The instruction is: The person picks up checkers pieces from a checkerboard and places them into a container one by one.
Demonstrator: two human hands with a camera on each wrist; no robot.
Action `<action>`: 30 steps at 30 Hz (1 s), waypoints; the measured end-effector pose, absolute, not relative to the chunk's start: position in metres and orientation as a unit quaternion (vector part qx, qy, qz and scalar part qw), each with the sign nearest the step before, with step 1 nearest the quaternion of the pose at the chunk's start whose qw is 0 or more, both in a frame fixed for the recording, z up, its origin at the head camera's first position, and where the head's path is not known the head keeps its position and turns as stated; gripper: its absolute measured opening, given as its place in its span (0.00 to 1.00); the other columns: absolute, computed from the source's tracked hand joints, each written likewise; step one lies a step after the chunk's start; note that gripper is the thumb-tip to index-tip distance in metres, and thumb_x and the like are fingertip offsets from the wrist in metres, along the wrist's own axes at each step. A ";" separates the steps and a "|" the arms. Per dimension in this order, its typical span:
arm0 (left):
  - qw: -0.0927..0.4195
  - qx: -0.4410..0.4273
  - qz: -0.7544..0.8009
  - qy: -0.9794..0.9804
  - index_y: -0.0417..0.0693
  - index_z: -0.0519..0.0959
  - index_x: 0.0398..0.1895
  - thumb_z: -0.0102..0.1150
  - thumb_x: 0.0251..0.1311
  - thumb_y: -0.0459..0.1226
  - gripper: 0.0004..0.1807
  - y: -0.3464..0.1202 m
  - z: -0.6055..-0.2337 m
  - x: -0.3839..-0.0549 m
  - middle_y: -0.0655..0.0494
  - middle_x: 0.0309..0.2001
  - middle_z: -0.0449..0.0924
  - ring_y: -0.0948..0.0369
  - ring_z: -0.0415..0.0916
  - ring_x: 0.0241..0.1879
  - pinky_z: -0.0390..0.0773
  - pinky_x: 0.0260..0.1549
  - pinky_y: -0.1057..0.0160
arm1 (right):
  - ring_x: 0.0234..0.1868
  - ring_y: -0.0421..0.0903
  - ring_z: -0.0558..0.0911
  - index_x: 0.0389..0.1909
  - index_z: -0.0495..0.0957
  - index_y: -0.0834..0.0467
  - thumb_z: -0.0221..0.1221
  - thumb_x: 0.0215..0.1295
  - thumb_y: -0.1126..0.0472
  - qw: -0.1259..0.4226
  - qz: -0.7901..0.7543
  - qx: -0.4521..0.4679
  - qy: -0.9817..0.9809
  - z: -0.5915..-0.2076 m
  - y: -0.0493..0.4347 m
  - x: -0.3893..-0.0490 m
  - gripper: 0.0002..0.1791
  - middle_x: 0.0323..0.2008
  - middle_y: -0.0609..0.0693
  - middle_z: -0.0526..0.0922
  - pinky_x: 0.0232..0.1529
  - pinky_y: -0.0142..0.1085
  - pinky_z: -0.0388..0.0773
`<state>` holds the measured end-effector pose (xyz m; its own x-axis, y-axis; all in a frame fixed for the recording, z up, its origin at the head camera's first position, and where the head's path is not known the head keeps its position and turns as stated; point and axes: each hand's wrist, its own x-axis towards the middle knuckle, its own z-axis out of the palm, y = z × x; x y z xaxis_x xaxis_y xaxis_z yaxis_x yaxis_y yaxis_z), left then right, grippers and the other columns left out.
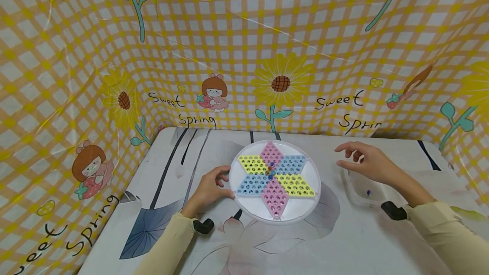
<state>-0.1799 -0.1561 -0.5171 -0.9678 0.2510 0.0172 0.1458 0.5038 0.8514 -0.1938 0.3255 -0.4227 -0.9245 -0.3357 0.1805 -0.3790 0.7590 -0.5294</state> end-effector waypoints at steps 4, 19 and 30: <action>0.054 0.115 0.484 0.866 0.46 0.74 0.69 0.86 0.39 0.34 0.47 -0.156 -0.517 -0.180 0.54 0.44 0.83 0.60 0.74 0.37 0.76 0.38 0.64 | 0.33 0.45 0.73 0.52 0.83 0.54 0.72 0.63 0.57 0.033 0.296 0.196 -0.934 -0.422 0.318 -0.197 0.18 0.37 0.52 0.77 0.27 0.33 0.72; 0.055 0.122 0.484 0.864 0.46 0.74 0.68 0.86 0.39 0.35 0.47 -0.158 -0.519 -0.181 0.54 0.44 0.82 0.59 0.74 0.38 0.77 0.40 0.62 | 0.37 0.48 0.75 0.53 0.82 0.56 0.73 0.62 0.58 -0.004 0.306 0.218 -0.927 -0.419 0.276 -0.216 0.19 0.39 0.53 0.78 0.33 0.34 0.75; 0.054 0.122 0.485 0.865 0.47 0.75 0.68 0.86 0.39 0.35 0.47 -0.159 -0.521 -0.182 0.54 0.44 0.83 0.60 0.75 0.38 0.77 0.41 0.62 | 0.36 0.49 0.74 0.53 0.82 0.56 0.72 0.62 0.59 -0.029 0.329 0.240 -0.913 -0.422 0.244 -0.229 0.19 0.40 0.57 0.79 0.29 0.34 0.74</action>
<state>-0.1823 -0.1585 -0.5213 -0.9644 0.2634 0.0257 0.1594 0.5006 0.8509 -0.2294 0.2439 -0.4219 -0.8828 -0.4579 0.1053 -0.4197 0.6680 -0.6145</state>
